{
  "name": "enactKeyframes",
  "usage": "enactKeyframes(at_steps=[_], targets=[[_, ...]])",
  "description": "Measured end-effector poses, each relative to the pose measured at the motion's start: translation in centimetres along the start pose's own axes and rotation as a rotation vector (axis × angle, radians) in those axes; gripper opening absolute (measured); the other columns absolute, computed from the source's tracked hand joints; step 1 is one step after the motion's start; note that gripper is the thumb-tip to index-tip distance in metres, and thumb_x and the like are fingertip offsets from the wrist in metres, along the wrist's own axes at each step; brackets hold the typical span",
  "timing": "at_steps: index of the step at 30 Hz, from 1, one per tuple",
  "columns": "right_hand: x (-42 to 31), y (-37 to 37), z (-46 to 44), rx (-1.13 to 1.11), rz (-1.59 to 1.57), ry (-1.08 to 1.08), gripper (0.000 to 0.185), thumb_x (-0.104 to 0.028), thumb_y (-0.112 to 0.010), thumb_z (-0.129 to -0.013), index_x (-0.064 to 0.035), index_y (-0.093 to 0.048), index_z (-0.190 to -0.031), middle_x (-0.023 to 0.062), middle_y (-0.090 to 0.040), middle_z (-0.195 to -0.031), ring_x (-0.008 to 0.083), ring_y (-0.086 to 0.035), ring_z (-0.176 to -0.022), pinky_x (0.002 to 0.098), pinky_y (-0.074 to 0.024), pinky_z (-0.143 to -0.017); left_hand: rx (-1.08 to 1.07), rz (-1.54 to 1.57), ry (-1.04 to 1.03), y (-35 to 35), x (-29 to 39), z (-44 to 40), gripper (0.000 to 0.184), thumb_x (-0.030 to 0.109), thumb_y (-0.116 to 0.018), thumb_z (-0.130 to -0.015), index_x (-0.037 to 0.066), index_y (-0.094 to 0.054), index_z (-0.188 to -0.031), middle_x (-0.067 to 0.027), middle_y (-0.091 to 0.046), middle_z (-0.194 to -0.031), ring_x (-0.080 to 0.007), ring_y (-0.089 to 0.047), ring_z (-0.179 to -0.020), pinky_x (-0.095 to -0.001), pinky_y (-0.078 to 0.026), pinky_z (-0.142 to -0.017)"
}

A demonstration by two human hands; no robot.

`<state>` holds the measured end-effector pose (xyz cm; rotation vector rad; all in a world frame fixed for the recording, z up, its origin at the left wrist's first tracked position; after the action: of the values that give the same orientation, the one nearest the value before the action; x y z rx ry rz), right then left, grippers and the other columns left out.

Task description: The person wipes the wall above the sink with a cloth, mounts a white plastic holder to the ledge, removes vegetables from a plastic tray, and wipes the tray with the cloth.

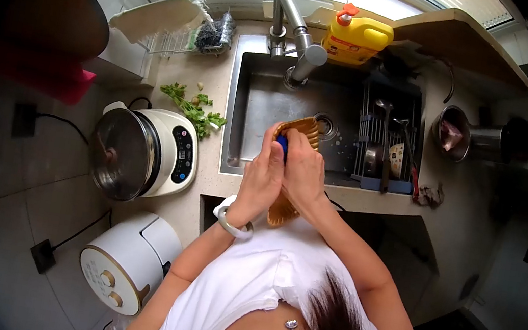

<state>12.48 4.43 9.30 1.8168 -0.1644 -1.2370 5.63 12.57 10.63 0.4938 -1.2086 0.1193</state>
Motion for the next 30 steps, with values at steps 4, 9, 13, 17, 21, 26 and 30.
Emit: enactKeyframes(at_steps=[4, 9, 13, 17, 21, 26, 30], targets=[[-0.5, 1.1, -0.8, -0.184, -0.501, -0.129, 0.023, -0.002, -0.062, -0.077, 0.0008, -0.059, -0.1, 0.0188, -0.063, -0.088, 0.0256, -0.065, -0.069, 0.0343, -0.0504, -0.062, 0.1, 0.111, -0.073, -0.1, -3.1, -0.5, 0.081, 0.068, -0.01, -0.098, 0.007, -0.038, -0.143, -0.0181, -0.067, -0.104, -0.0318, -0.067, -0.097, -0.037, -0.05, -0.085], [-1.9, 5.6, -1.5, -0.005, -1.08, -0.272, 0.026, -0.008, -0.07, -0.083, -0.0002, -0.06, -0.106, 0.0011, -0.062, -0.099, 0.0102, -0.058, -0.092, 0.0268, -0.0487, -0.082, 0.061, 0.87, 0.113, 1.1, -3.1, -1.5, 0.087, 0.075, -0.021, -0.093, 0.004, -0.05, -0.133, -0.0088, -0.061, -0.125, -0.019, -0.06, -0.113, -0.0325, -0.049, -0.099], [-2.5, 9.2, -1.4, 0.354, -0.27, 0.019, 0.046, -0.003, -0.064, -0.077, -0.0098, -0.054, -0.121, 0.0136, -0.056, -0.107, 0.0301, -0.06, -0.095, 0.0378, -0.0512, -0.083, -0.011, 1.01, 0.024, 1.9, -1.9, -0.6, 0.078, 0.066, -0.021, -0.099, 0.006, -0.036, -0.146, -0.0098, -0.049, -0.142, -0.0227, -0.05, -0.13, -0.0375, -0.041, -0.11], [-6.0, 5.9, 0.2, 0.279, 0.137, 0.29, 0.045, -0.016, -0.07, -0.079, -0.0121, -0.058, -0.122, 0.016, -0.05, -0.12, 0.0359, -0.057, -0.097, 0.0412, -0.0505, -0.076, 0.082, 1.168, -0.097, 0.9, 1.2, 1.3, 0.071, 0.061, -0.02, -0.103, 0.011, -0.028, -0.152, -0.0071, -0.04, -0.151, -0.021, -0.039, -0.138, -0.0373, -0.03, -0.116], [-5.4, 2.8, 0.7, 0.221, -0.272, 0.273, 0.021, -0.005, -0.067, -0.086, -0.0004, -0.065, -0.106, 0.0149, -0.06, -0.106, 0.0322, -0.06, -0.09, 0.0381, -0.0496, -0.078, 0.048, 1.054, -0.259, 1.2, 2.1, 2.0, 0.068, 0.058, -0.023, -0.103, 0.018, -0.015, -0.157, -0.0076, -0.029, -0.157, -0.0224, -0.032, -0.142, -0.0384, -0.024, -0.119], [-4.5, 3.3, 0.2, 0.011, -0.65, 0.249, 0.017, -0.004, -0.066, -0.088, 0.0028, -0.064, -0.103, 0.0137, -0.063, -0.097, 0.0262, -0.062, -0.086, 0.0323, -0.0485, -0.077, 0.004, 1.048, -0.356, 2.3, 2.3, 1.8, 0.065, 0.056, -0.027, -0.103, 0.019, -0.018, -0.156, -0.0077, -0.033, -0.154, -0.0227, -0.035, -0.14, -0.0387, -0.026, -0.118], [-2.8, 5.3, 0.4, -0.341, -0.758, -0.03, 0.018, -0.012, -0.069, -0.087, -0.0002, -0.07, -0.101, 0.0144, -0.066, -0.09, 0.0282, -0.065, -0.085, 0.0316, -0.0504, -0.076, 0.102, 1.063, -0.146, 2.6, 2.8, 1.2, 0.065, 0.054, -0.028, -0.104, 0.017, -0.018, -0.156, -0.0103, -0.036, -0.152, -0.0252, -0.04, -0.138, -0.041, -0.035, -0.114]])
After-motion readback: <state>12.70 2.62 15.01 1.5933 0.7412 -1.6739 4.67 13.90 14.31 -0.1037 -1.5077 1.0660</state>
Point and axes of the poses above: each hand's wrist, its own z-axis away from the middle knuckle, its own y-axis out of the back of the hand, x = y × z, the point moved 2 cm from there along -z, towards the middle knuckle
